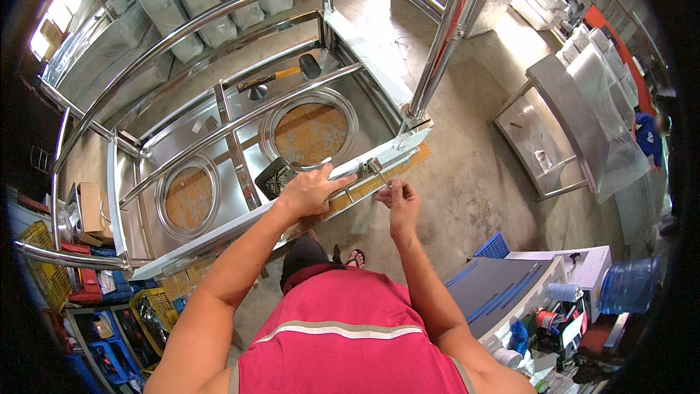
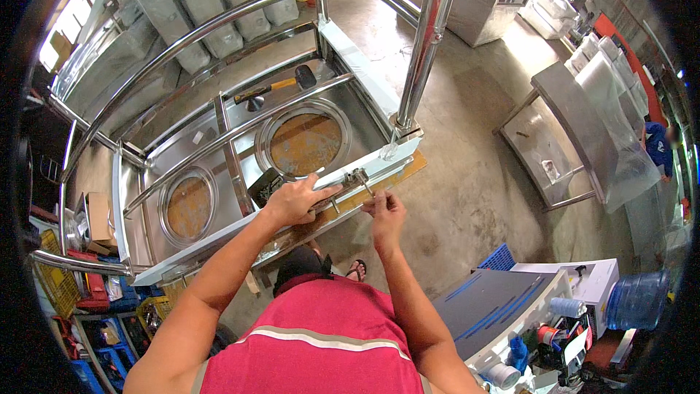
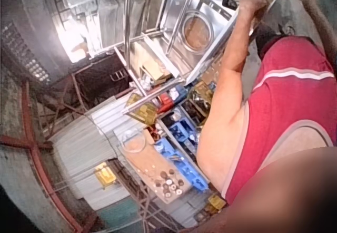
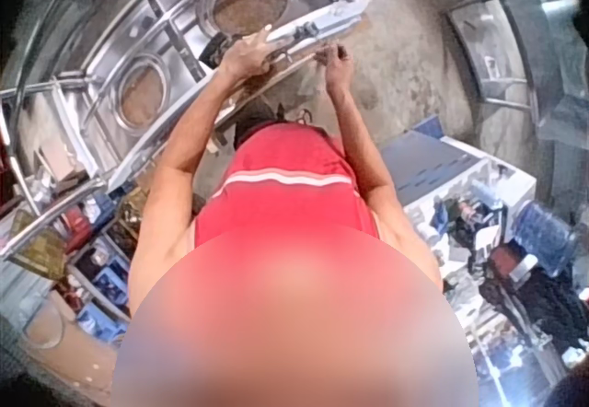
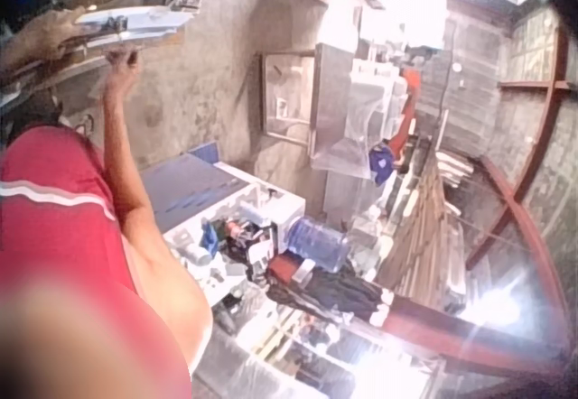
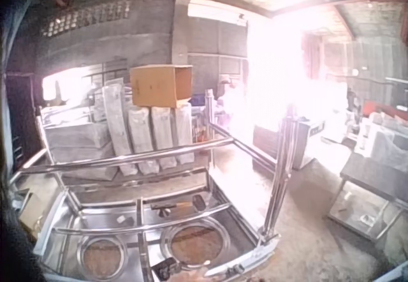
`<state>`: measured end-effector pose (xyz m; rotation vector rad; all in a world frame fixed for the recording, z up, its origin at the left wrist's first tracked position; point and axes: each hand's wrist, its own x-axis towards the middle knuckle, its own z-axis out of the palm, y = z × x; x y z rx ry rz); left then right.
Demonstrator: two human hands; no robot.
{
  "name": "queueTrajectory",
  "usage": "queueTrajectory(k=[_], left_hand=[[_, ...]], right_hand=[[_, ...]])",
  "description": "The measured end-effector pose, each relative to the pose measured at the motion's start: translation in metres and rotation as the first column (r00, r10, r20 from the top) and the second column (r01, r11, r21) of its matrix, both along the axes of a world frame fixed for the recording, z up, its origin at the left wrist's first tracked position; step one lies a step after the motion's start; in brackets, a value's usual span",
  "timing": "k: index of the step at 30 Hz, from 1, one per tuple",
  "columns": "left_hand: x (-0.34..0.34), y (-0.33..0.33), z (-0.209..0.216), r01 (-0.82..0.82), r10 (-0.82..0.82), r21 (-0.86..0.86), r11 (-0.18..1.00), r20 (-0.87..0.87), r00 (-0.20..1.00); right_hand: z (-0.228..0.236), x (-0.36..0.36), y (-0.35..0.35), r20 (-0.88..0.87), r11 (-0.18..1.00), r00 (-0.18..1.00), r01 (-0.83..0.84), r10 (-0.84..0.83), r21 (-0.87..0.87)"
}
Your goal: The person assembles a stainless steel food cart by attaching a metal side panel and securing it with screws. They use a screwdriver to fasten the panel to the frame and adjust components to ensure alignment.
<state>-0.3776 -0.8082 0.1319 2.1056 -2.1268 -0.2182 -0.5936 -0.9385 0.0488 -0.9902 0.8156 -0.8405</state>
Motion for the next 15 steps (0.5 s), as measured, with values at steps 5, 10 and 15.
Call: queueTrajectory(k=[5, 10, 15], left_hand=[[0.0, -0.001, 0.001, 0.004, -0.004, 0.005, 1.0, -0.006, 1.0], [0.0, 0.0, -0.001, 0.01, -0.01, -0.012, 1.0, 0.024, 1.0], [0.0, 0.0, 0.0, 0.009, -0.01, 0.013, 1.0, 0.021, 1.0]], right_hand=[[-0.015, -0.004, -0.024, 0.373, 0.733, 0.927, -0.231, -0.033, 0.64], [-0.011, 0.004, -0.004, 0.22, 0.901, 0.973, -0.035, -0.068, 0.432], [0.005, 0.007, 0.013, -0.091, 0.986, 0.996, -0.004, -0.011, -0.166]])
